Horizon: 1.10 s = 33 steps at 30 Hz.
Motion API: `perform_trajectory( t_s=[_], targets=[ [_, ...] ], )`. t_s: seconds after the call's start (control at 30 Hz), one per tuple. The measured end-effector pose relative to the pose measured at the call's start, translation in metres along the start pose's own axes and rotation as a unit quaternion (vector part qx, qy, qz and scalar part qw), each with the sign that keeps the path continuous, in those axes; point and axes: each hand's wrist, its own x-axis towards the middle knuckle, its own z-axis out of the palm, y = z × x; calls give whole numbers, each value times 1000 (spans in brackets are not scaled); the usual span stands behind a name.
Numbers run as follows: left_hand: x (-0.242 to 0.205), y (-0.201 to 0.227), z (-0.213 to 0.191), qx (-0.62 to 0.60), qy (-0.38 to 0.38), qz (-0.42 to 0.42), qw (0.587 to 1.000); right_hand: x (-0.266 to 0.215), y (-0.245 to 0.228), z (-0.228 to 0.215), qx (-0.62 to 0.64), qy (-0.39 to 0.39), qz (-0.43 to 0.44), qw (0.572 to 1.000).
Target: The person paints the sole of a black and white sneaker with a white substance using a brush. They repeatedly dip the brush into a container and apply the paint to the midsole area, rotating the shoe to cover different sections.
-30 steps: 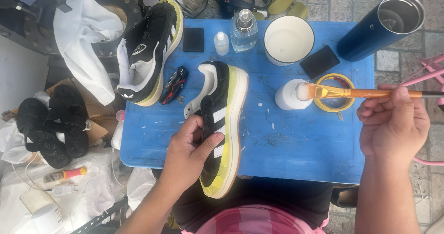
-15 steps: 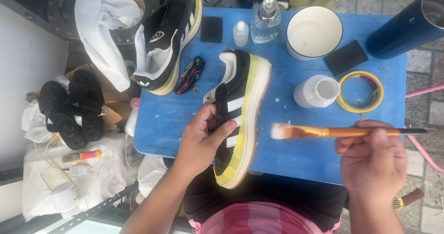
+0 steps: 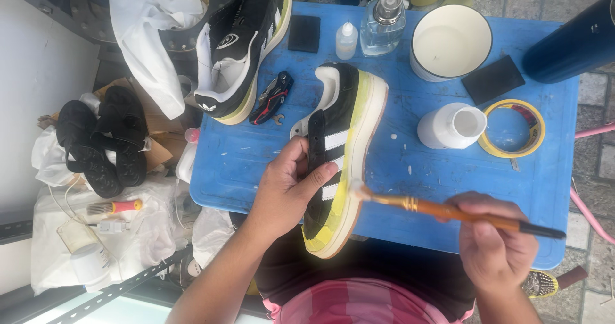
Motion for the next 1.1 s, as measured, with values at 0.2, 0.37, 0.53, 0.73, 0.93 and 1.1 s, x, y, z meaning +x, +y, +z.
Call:
perform_trajectory(
  t_s=[0.2,0.37,0.53,0.73,0.93,1.1],
  targets=[
    [-2,4,0,14,-5,14,1000,11,-8,-4,-55,-33,-84,994],
    [-2,6,2,28,-6,6,1000,23,-15,4,-193,-107,-136,966],
    [-2,6,4,39,-16,18,999,31,-33,7,-166,-66,-115,977],
    [-2,8,6,47,-18,9,999,45,-37,9,-224,-157,-148,950],
    [-3,11,7,66,-20,11,998,54,-47,11,-158,-144,-124,969],
    [-3,12,8,72,-18,11,997,63,-45,13,-226,-184,-151,945]
  ],
)
